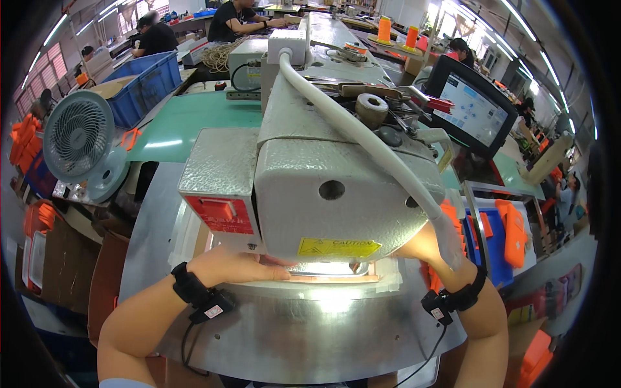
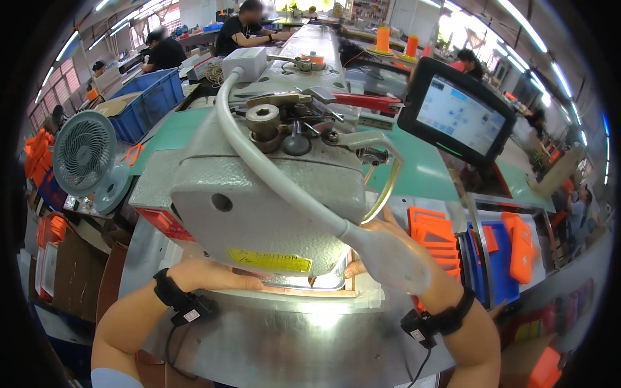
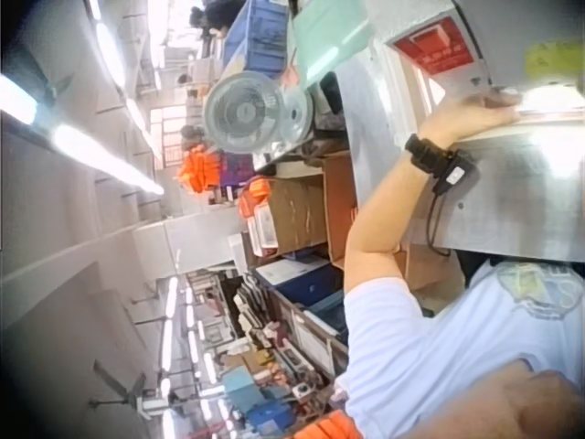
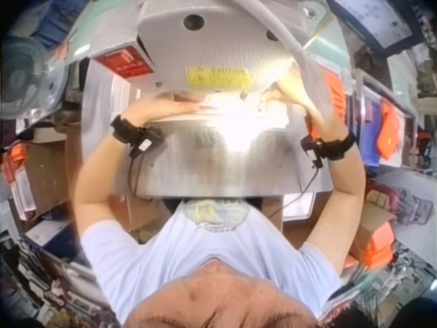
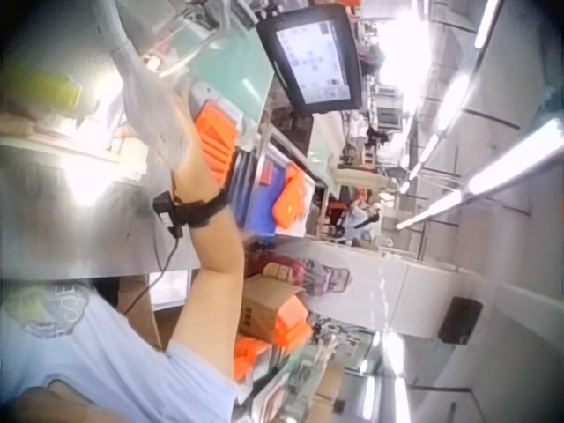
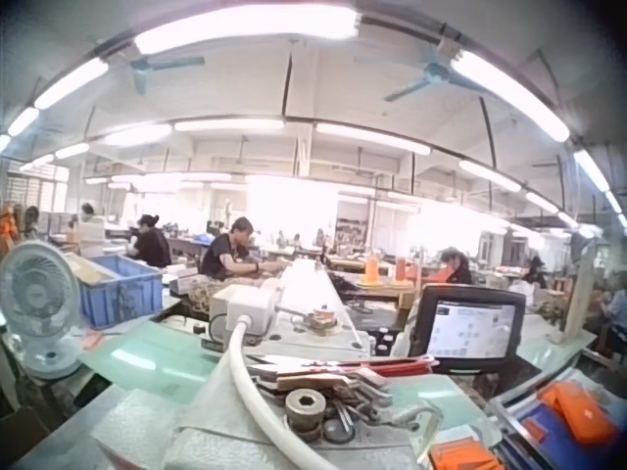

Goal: Operate an industrial sewing machine to assemble orange leather/fabric components.

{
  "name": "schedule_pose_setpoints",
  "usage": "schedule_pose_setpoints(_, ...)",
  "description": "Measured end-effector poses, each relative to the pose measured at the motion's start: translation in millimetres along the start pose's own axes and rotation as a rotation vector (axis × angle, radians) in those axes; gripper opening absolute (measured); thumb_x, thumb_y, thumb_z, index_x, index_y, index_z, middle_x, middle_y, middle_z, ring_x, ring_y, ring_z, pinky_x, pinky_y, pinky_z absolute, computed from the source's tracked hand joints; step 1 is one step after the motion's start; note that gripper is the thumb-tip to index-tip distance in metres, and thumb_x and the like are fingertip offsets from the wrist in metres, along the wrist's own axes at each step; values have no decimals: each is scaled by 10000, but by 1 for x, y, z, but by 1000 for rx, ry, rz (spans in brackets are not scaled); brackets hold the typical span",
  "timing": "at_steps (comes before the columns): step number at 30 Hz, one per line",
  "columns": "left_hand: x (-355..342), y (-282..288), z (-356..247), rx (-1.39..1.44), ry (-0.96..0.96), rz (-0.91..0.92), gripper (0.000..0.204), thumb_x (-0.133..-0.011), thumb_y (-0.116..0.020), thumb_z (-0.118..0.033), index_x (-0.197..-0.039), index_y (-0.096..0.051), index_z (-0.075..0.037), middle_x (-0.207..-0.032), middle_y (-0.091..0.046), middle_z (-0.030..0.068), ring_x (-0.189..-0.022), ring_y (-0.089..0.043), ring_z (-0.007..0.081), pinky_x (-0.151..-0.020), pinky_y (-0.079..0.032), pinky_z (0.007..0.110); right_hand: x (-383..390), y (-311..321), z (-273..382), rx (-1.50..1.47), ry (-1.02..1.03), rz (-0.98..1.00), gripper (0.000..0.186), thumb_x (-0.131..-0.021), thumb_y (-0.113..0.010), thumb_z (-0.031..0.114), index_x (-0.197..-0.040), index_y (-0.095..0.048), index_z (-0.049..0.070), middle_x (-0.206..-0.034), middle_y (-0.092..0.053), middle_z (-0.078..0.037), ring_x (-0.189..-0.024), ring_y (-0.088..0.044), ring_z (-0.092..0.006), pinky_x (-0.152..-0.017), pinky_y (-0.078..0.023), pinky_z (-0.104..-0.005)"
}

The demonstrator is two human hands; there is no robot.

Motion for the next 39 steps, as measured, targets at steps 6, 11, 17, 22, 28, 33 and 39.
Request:
schedule_pose_setpoints(6,0,-6,14,-165,-141,-20,379,-844,-768,-378,-1146,-748,-149,-1273,-634,186,-1127,-638,283,-965,-485,365,-2,-11,-7,83,-101,118,837,-729,-813,429,-1387,-490,23,-916,-587,-134,-964,-580,-306,-1094,-289,-560)
schedule_pose_setpoints(11,60,-56,-6,-701,-404,-89,353,-863,-713,-469,-1139,-764,-254,-1566,-295,277,-1442,-293,454,-1162,-217,527,42,-34,39,307,-169,357,1032,-595,-857,480,-1380,-461,-61,-1426,-477,-237,-1362,-438,-343,-1178,-228,-584)
schedule_pose_setpoints(17,67,-64,-8,-578,-343,-24,350,-871,-694,-478,-1129,-768,-254,-1584,-226,302,-1494,-113,482,-1182,-79,562,62,-33,47,266,-147,213,1094,-583,-820,521,-1399,-424,-89,-1513,-382,-238,-1346,-453,-326,-1144,-237,-654)
schedule_pose_setpoints(22,66,-65,-7,-577,-323,-22,372,-860,-700,-491,-1134,-766,-249,-1590,-216,299,-1492,-106,490,-1181,-68,569,64,-35,44,226,-153,191,1096,-589,-823,513,-1411,-410,-82,-1551,-329,-230,-1348,-448,-324,-1139,-234,-665)
schedule_pose_setpoints(28,65,-65,-7,-567,-313,-19,375,-854,-706,-485,-1141,-763,-252,-1596,-212,289,-1496,-93,487,-1181,-55,570,69,-36,40,153,-167,155,1092,-603,-833,496,-1424,-399,-78,-1575,-291,-220,-1368,-427,-324,-1141,-224,-669)
schedule_pose_setpoints(33,66,-65,-7,-553,-279,-20,358,-846,-723,-455,-1139,-765,-255,-1607,-208,267,-1499,-87,482,-1185,-38,561,70,-35,37,117,-136,143,1109,-612,-844,484,-1439,-369,-81,-1579,-272,-231,-1391,-397,-333,-1150,-213,-657)
schedule_pose_setpoints(39,66,-64,-12,-533,-236,-17,341,-843,-731,-433,-1132,-768,-254,-1615,-200,254,-1503,-86,474,-1188,-27,551,78,-46,23,-98,-83,61,1097,-683,-818,513,-1462,-328,-84,-1573,-255,-278,-1394,-386,-372,-1137,-241,-587)
Point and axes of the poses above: each hand's wrist, its own x-axis away from the middle knuckle, its own y-axis out of the back of the hand, z = x × y, the point moved 5 cm from there along -x, towards the middle knuckle
